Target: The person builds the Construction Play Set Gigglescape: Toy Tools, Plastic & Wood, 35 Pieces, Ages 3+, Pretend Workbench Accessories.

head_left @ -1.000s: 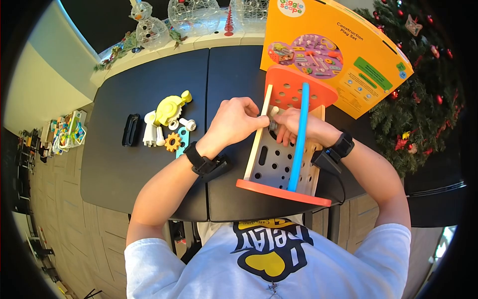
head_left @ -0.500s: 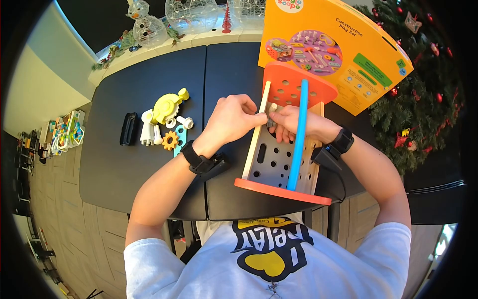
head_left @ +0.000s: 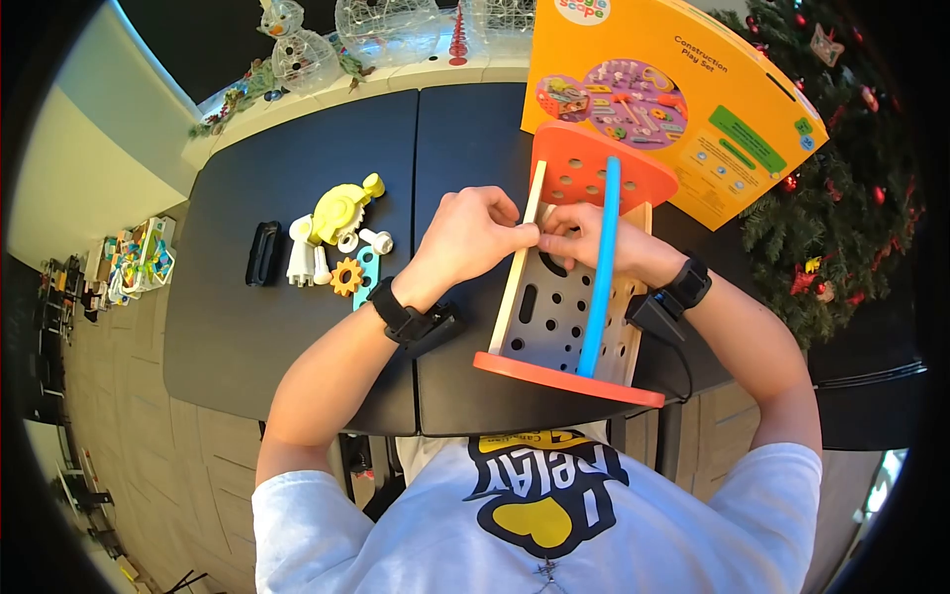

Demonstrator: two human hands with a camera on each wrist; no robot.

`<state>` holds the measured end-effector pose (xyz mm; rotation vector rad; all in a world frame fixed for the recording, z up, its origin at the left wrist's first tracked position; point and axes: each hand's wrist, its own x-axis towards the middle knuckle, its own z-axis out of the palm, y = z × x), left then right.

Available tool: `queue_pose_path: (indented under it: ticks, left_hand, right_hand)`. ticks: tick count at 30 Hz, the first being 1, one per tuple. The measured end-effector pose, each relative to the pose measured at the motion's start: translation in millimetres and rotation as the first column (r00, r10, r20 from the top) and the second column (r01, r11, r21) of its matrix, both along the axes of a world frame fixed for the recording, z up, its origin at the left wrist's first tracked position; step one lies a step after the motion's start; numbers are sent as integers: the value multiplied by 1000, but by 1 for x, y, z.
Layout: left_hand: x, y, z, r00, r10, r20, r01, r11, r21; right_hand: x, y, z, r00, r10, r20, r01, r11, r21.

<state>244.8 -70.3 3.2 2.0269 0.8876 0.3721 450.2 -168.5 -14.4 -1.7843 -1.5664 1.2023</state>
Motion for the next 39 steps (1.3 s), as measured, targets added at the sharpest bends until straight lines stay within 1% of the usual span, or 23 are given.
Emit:
queue_pose_path:
  ticks: [2,5,8,11,14,17,20,23,26,29,32,35,38,39]
  left_hand:
    - [0,0,0,1000,-2,0,2,1000,-2]
    - [1,0,2,1000,-4,-9,4,1000,5]
    - [1,0,2,1000,-2,-13,2,1000,10]
    - [0,0,1,1000,-2,-6,2,1000,8]
    - [-1,0,3,1000,-9,-7,9,1000,14]
    - [0,0,2,1000,-10,-10,10,1000,19]
    - [0,0,2,1000,-8,-12,8,1000,16]
    - [0,-1,4,1000,-5,-10,5,1000,0]
    - [0,0,2,1000,-2,-7,2,1000,2]
    - [0,-1,5,1000,1,-17,-1,1000,4]
    - [-1,-1,5,1000,-3,-16,3,1000,-5]
    - [-2,1,1,1000,-8,-8,8,1000,8]
    - [0,0,0,1000,1,-8,-1,1000,20]
    - [-1,0,1,1000,3,-9,-3,1000,17]
  right_hand:
    - [-5,2,8,1000,-21,17,23,992,-123]
    - [-6,4,10,995,-89,-38,76,963,-259]
    - [-7,5,21,990,-139,-10,128,936,-326]
    - [-8,2,12,965,-227,-131,205,965,-163]
    - [-6,-3,5,993,-106,-58,110,992,55]
    - [0,-1,-3,1000,-13,8,11,980,196]
    - [-1,1,9,999,-35,-17,34,999,-41]
    - [-2,4,1,995,-63,-72,57,995,-82]
    - [-7,4,8,995,-75,-65,61,978,-198]
    - [-5,6,11,996,-92,-5,88,962,-259]
    - [-5,4,9,980,-175,-89,162,977,-139]
    - [-3,1,0,997,-67,43,62,992,114]
    - [1,1,-10,999,-34,-11,35,987,155]
    - [3,0,-9,1000,-25,5,24,996,85]
